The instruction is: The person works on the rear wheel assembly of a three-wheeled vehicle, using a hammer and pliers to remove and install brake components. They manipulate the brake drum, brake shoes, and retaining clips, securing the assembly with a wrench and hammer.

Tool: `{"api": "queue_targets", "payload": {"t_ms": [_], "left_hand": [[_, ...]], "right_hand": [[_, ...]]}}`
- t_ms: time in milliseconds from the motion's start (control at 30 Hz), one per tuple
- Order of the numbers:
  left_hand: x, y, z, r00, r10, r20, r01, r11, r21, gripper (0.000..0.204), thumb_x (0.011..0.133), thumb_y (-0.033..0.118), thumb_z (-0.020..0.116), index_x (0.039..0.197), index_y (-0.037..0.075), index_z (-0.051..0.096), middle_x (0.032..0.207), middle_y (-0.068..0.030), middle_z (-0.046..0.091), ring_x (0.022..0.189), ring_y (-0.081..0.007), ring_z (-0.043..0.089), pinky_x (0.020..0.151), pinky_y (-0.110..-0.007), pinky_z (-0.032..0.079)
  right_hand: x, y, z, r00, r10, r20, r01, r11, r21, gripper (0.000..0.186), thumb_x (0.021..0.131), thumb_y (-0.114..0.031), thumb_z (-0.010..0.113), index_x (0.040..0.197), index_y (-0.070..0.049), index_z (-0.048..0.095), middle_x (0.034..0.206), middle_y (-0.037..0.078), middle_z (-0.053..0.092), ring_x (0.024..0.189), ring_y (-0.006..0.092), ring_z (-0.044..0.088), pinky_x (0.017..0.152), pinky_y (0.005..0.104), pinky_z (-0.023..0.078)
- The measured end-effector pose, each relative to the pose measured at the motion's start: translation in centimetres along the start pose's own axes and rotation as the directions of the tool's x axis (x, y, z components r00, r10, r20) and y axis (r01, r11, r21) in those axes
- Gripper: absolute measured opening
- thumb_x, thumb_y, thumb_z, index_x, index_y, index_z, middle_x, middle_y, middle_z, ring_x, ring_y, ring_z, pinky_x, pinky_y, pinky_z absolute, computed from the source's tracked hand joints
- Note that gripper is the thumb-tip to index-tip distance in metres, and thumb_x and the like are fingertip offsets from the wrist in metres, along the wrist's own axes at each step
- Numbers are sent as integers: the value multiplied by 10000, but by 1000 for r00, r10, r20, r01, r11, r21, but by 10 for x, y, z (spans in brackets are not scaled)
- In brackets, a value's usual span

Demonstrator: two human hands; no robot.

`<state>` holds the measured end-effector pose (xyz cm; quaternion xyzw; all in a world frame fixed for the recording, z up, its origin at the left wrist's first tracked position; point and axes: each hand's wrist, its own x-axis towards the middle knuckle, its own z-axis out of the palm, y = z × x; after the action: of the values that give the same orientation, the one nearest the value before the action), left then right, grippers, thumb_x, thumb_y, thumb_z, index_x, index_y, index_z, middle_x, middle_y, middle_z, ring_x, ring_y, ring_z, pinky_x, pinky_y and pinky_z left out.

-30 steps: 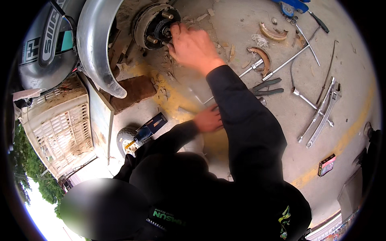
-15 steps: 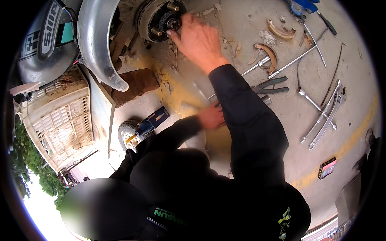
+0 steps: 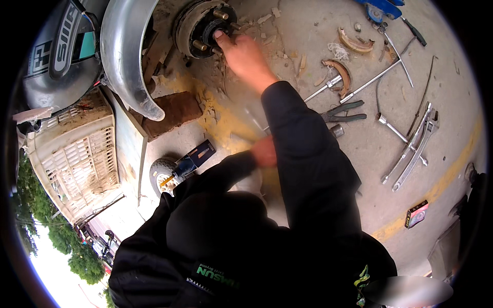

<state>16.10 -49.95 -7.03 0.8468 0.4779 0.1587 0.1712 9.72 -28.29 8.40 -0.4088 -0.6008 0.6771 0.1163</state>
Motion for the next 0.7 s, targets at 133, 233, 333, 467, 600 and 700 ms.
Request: {"api": "queue_targets", "payload": {"t_ms": [133, 233, 333, 467, 600, 700], "left_hand": [[-2, 0, 5, 998, -58, 5, 58, 996, -63, 414, 858, 296, 620, 1238, 138, 566, 1382, -71, 515, 1271, -234, 480, 1112, -500, 323], [-3, -1, 8, 998, -54, -20, 52, 995, -86, 431, 852, 299, 627, 1244, 131, 560, 1397, -77, 500, 1289, -241, 465, 1114, -496, 322], [-3, -1, -7, 1000, -9, 3, 9, 1000, -25, 441, 848, 302, 631, 1249, 134, 556, 1411, -77, 484, 1309, -244, 446, 1114, -499, 319], [-1, -1, -8, 1000, -7, 17, 7, 1000, -9, 443, 847, 303, 630, 1248, 130, 557, 1423, -78, 474, 1317, -241, 437, 1117, -508, 313], [-3, -6, 6, 988, -99, 119, 131, 941, -312, 460, 861, 317, 605, 1271, 114, 567, 1416, -105, 494, 1321, -259, 438, 1122, -520, 298], [16, 10, -25, 908, -276, 316, 409, 752, -518, 508, 888, 347, 580, 1335, 106, 557, 1403, -126, 519, 1331, -291, 438, 1119, -518, 296]], "right_hand": [[-14, -4, 7, 982, -164, -90, 96, 856, -508, 597, 954, -547, 490, 923, 43, 578, 750, 211, 652, 695, 376, 668, 555, 449, 499], [-20, -10, 8, 834, -539, -119, 214, 515, -830, 551, 946, -499, 522, 910, 47, 580, 809, 230, 667, 704, 385, 676, 588, 453, 529], [-3, 3, 6, 712, -702, -23, 366, 400, -840, 503, 946, -452, 544, 915, 49, 583, 808, 239, 670, 704, 395, 673, 598, 474, 531], [13, 6, 5, 794, -606, -50, 428, 616, -661, 458, 969, -401, 524, 873, 39, 604, 703, 186, 640, 644, 343, 670, 545, 422, 517], [8, 2, -1, 998, -45, 52, 47, 998, -34, 551, 998, -441, 460, 746, 17, 633, 544, 100, 556, 457, 207, 592, 551, 363, 501], [-11, 6, -16, 941, -217, 259, 317, 830, -459, 525, 973, -458, 482, 890, 31, 656, 838, 237, 682, 946, 426, 643, 867, 484, 478]]}}
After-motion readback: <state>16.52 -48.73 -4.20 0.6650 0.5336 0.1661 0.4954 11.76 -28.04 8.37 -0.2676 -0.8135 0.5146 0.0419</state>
